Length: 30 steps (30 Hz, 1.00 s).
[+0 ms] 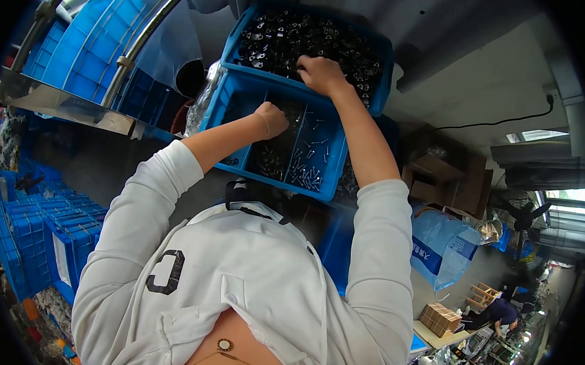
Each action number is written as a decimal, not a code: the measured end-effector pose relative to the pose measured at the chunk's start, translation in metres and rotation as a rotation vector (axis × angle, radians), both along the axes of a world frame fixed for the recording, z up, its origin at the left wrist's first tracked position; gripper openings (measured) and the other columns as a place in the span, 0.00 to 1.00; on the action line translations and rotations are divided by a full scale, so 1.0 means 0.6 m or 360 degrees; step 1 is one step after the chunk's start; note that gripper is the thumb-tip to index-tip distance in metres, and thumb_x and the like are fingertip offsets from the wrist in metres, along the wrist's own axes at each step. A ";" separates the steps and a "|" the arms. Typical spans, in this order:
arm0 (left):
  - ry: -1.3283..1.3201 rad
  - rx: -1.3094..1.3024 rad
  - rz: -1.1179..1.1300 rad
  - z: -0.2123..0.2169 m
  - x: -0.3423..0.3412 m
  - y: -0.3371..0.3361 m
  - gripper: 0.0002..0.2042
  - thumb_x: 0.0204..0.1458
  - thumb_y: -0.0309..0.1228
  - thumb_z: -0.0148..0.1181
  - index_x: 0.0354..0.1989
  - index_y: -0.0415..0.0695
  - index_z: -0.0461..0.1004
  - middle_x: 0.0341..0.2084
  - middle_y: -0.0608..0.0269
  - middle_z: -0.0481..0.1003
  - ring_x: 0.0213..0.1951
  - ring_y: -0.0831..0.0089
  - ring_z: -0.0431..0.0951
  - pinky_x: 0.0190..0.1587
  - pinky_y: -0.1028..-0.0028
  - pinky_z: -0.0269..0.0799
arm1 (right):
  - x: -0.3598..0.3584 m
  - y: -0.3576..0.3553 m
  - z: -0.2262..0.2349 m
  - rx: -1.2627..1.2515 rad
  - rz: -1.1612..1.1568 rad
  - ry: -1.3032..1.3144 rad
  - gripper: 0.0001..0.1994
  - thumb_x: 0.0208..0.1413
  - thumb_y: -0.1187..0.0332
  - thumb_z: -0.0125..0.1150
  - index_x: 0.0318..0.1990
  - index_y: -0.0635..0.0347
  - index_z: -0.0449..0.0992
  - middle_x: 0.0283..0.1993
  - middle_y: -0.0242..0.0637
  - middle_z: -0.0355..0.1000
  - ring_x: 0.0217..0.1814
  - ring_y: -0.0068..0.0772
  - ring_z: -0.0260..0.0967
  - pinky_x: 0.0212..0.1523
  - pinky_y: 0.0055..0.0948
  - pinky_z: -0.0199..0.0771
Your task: Manually inspecting small components and sorting them into containers and bags.
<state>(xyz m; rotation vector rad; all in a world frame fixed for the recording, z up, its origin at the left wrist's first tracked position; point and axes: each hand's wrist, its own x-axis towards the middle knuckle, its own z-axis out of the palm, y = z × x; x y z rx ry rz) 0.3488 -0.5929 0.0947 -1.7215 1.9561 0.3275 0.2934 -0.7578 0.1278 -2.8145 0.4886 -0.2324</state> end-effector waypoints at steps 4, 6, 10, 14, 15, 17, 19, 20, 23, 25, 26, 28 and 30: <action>-0.0084 0.0111 -0.0150 0.016 0.007 -0.007 0.13 0.47 0.34 0.57 0.43 0.49 0.75 0.41 0.63 0.75 0.45 0.67 0.74 0.42 0.71 0.66 | -0.058 0.003 0.001 0.1158 -0.0701 -0.0774 0.08 0.50 0.66 0.48 0.32 0.60 0.71 0.23 0.36 0.68 0.21 0.30 0.64 0.24 0.28 0.66; -0.0120 0.0224 -0.0121 0.016 0.000 -0.011 0.14 0.47 0.35 0.57 0.44 0.49 0.75 0.43 0.63 0.74 0.45 0.67 0.74 0.43 0.71 0.66 | -0.112 0.011 -0.007 0.2174 -0.0475 -0.0886 0.08 0.50 0.66 0.46 0.32 0.61 0.70 0.21 0.33 0.65 0.19 0.26 0.59 0.21 0.25 0.62; -0.0082 0.0207 -0.0068 0.017 0.007 -0.012 0.14 0.46 0.34 0.58 0.42 0.47 0.75 0.41 0.64 0.75 0.44 0.66 0.74 0.42 0.71 0.67 | -0.183 0.096 -0.012 0.3538 -0.0171 -0.1042 0.09 0.51 0.66 0.44 0.31 0.61 0.69 0.23 0.34 0.65 0.18 0.22 0.55 0.17 0.18 0.54; 0.0139 0.0129 -0.0026 0.088 0.011 -0.006 0.12 0.42 0.32 0.59 0.37 0.47 0.76 0.38 0.62 0.76 0.41 0.64 0.76 0.38 0.69 0.70 | -0.205 0.176 -0.017 0.3459 -0.1017 -0.1398 0.10 0.54 0.67 0.42 0.33 0.63 0.69 0.30 0.40 0.68 0.27 0.29 0.64 0.26 0.22 0.66; 0.0234 0.0107 0.0013 0.112 0.012 -0.002 0.12 0.40 0.32 0.60 0.36 0.47 0.76 0.36 0.61 0.76 0.40 0.64 0.76 0.37 0.68 0.71 | -0.201 0.194 -0.010 0.3401 -0.1186 -0.1474 0.11 0.55 0.67 0.42 0.33 0.64 0.69 0.32 0.41 0.68 0.31 0.32 0.66 0.30 0.23 0.68; 0.0474 0.0100 -0.0068 0.142 0.002 -0.012 0.11 0.38 0.30 0.60 0.34 0.47 0.76 0.35 0.58 0.76 0.38 0.62 0.76 0.35 0.67 0.72 | -0.213 0.206 -0.013 0.3330 -0.1381 -0.1599 0.11 0.56 0.68 0.41 0.34 0.64 0.69 0.34 0.43 0.68 0.35 0.34 0.68 0.35 0.25 0.71; 0.0707 0.0099 -0.0124 0.158 -0.020 -0.021 0.11 0.35 0.29 0.60 0.32 0.47 0.76 0.33 0.56 0.76 0.36 0.60 0.77 0.33 0.66 0.72 | -0.219 0.212 -0.028 0.3354 -0.1212 -0.1572 0.10 0.57 0.68 0.41 0.37 0.65 0.68 0.37 0.43 0.67 0.42 0.36 0.65 0.46 0.31 0.67; 0.0785 0.0013 -0.0153 0.165 -0.042 -0.025 0.11 0.35 0.28 0.60 0.31 0.48 0.77 0.33 0.55 0.76 0.36 0.59 0.76 0.34 0.66 0.72 | -0.220 0.214 -0.034 0.3362 -0.1122 -0.1554 0.10 0.58 0.68 0.41 0.38 0.66 0.67 0.39 0.43 0.67 0.46 0.36 0.64 0.52 0.34 0.65; 0.0913 -0.0165 -0.0188 0.126 -0.071 -0.019 0.11 0.35 0.27 0.60 0.31 0.47 0.76 0.32 0.54 0.75 0.36 0.58 0.75 0.35 0.67 0.72 | -0.209 0.234 -0.047 0.3414 -0.1188 -0.1701 0.10 0.58 0.68 0.42 0.36 0.66 0.68 0.40 0.44 0.67 0.47 0.38 0.65 0.53 0.34 0.65; 0.1013 -0.0361 -0.0183 0.084 -0.077 -0.007 0.10 0.37 0.26 0.60 0.32 0.45 0.76 0.32 0.55 0.75 0.36 0.57 0.75 0.35 0.67 0.72 | -0.199 0.236 -0.058 0.3449 -0.1203 -0.1731 0.10 0.58 0.68 0.43 0.35 0.66 0.69 0.40 0.45 0.68 0.48 0.39 0.65 0.53 0.34 0.64; 0.1014 -0.0362 -0.0180 0.087 -0.072 0.008 0.10 0.37 0.26 0.60 0.32 0.45 0.76 0.32 0.55 0.75 0.36 0.57 0.75 0.35 0.67 0.72 | -0.201 0.232 -0.072 0.3391 -0.1208 -0.1678 0.10 0.58 0.68 0.43 0.36 0.66 0.69 0.40 0.45 0.68 0.48 0.39 0.65 0.53 0.35 0.64; 0.1409 -0.0869 0.0077 0.093 -0.043 0.057 0.10 0.40 0.24 0.59 0.34 0.43 0.75 0.31 0.56 0.72 0.34 0.58 0.74 0.35 0.67 0.72 | -0.198 0.223 -0.089 0.3290 -0.1201 -0.1549 0.10 0.58 0.68 0.44 0.37 0.66 0.69 0.41 0.45 0.68 0.48 0.38 0.66 0.53 0.35 0.65; 0.1506 -0.0973 0.0260 0.113 0.002 0.108 0.10 0.43 0.23 0.58 0.36 0.41 0.73 0.31 0.56 0.71 0.31 0.61 0.74 0.33 0.69 0.71 | -0.180 0.220 -0.079 0.3358 -0.1241 -0.1494 0.11 0.58 0.67 0.43 0.37 0.66 0.69 0.40 0.45 0.68 0.48 0.38 0.66 0.52 0.35 0.65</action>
